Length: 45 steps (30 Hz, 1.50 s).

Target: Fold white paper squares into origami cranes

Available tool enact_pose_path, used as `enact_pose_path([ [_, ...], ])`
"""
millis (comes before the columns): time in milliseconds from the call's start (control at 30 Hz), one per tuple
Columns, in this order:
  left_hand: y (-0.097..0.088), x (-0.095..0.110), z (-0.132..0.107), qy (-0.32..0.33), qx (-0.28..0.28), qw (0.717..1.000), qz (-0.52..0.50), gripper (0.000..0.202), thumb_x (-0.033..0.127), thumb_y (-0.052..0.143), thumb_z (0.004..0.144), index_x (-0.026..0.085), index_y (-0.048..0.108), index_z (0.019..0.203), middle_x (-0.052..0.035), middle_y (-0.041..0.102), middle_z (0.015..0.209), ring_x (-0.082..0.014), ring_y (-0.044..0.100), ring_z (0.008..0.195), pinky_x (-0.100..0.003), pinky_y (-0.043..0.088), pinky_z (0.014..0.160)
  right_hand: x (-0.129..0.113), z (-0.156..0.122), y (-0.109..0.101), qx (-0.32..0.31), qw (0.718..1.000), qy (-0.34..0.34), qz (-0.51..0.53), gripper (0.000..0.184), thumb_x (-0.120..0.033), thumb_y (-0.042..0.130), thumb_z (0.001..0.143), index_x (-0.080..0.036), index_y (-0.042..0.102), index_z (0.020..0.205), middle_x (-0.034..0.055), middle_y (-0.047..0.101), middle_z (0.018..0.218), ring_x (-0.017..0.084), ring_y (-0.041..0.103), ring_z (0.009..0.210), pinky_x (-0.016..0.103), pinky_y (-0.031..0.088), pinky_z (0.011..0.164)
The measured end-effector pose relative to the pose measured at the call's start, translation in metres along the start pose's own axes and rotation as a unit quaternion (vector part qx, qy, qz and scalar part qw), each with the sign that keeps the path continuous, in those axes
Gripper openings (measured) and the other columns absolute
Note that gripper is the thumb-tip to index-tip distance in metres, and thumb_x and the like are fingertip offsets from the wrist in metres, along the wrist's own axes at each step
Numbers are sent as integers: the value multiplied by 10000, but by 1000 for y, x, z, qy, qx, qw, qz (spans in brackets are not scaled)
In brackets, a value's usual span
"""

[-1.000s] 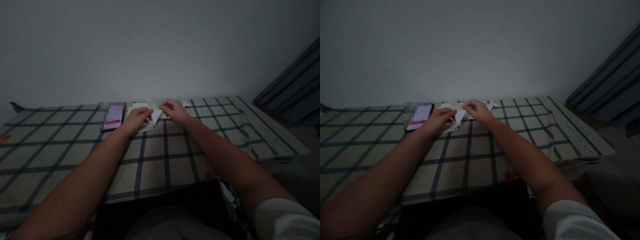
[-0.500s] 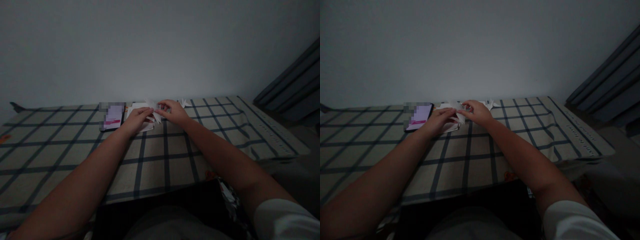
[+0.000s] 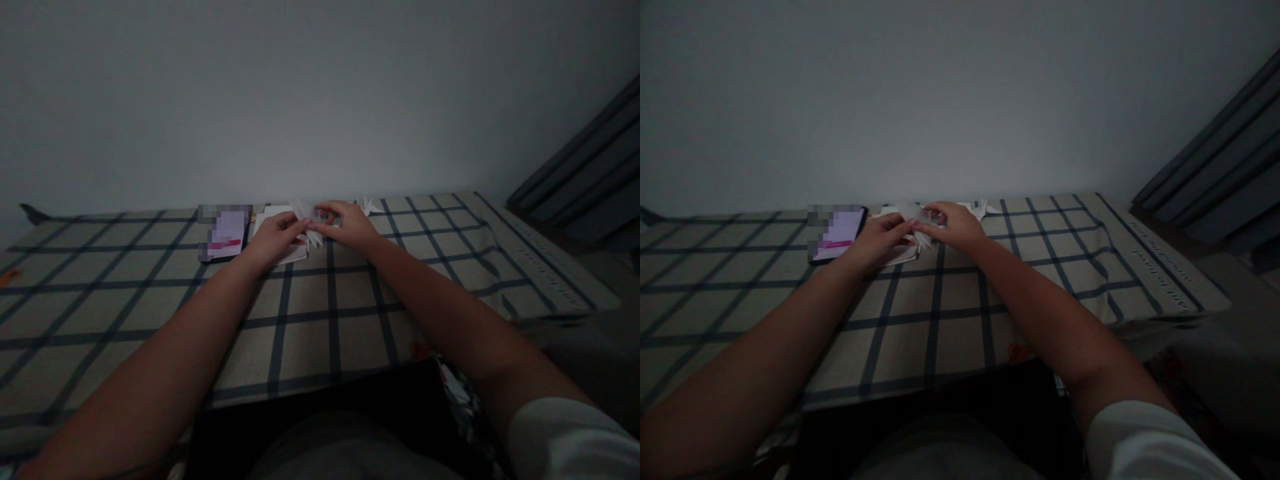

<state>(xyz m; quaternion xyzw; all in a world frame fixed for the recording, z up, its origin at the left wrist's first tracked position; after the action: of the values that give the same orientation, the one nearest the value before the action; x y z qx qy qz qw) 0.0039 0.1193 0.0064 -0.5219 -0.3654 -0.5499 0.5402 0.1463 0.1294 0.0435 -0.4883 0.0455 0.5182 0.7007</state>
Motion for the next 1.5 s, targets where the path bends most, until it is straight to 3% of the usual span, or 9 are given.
enact_pose_path([
  [233,1,0,4,3,-8,1000,-5,585,596,807,720,194,729,1138,-97,751,1125,-199,685,887,-259,536,687,-2,0,5,-17,1000,-8,8,568,-544,709,842,-150,678,1251,124,726,1191,198,672,879,351,508,855],
  [600,2,2,3,14,-14,1000,-4,596,525,831,725,202,702,1209,-106,735,1199,-218,694,950,-263,542,698,-5,0,6,-24,999,-4,43,468,-357,615,876,-126,672,1278,118,732,1169,178,656,878,311,492,813],
  [767,0,4,3,21,-6,1000,2,572,537,813,737,171,714,1166,-113,742,1129,-202,682,865,-276,540,685,-6,0,3,-15,999,-17,29,265,-286,526,889,-141,718,1000,60,707,913,167,596,792,281,417,709],
  [933,0,1,6,29,-5,1000,2,534,544,806,742,185,725,1129,-95,740,1084,-187,669,823,-271,537,668,-1,1,-2,13,1000,3,-17,193,-237,469,870,-163,630,795,18,580,704,163,518,696,291,338,657],
  [1167,-5,0,5,23,22,999,-12,503,560,771,769,183,736,1101,-84,732,1030,-192,654,830,-275,536,655,4,2,-6,39,999,20,3,241,-316,457,909,-169,590,771,13,561,689,156,493,679,294,323,656],
  [1400,-6,-1,3,-12,43,997,-66,370,292,722,733,192,745,1088,-62,736,1034,-204,647,871,-282,543,664,4,1,-10,52,998,24,21,253,-319,448,904,-181,545,715,3,531,666,146,464,668,291,313,652],
  [1500,-11,-6,5,-18,71,995,-72,334,301,722,736,190,751,1050,-55,738,986,-194,647,832,-267,525,635,5,1,-9,49,998,29,28,265,-338,458,914,-173,565,736,11,555,688,146,478,676,291,320,657],
])
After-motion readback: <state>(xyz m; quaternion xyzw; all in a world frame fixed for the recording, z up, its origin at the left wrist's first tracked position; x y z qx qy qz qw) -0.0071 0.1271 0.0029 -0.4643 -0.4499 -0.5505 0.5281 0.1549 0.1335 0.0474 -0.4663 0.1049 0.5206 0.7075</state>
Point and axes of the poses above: each hand's wrist, its own z-axis towards the middle knuckle, its own y-axis out of the palm, x = y × z, the point moved 10 cm from there along z, towards the middle knuckle
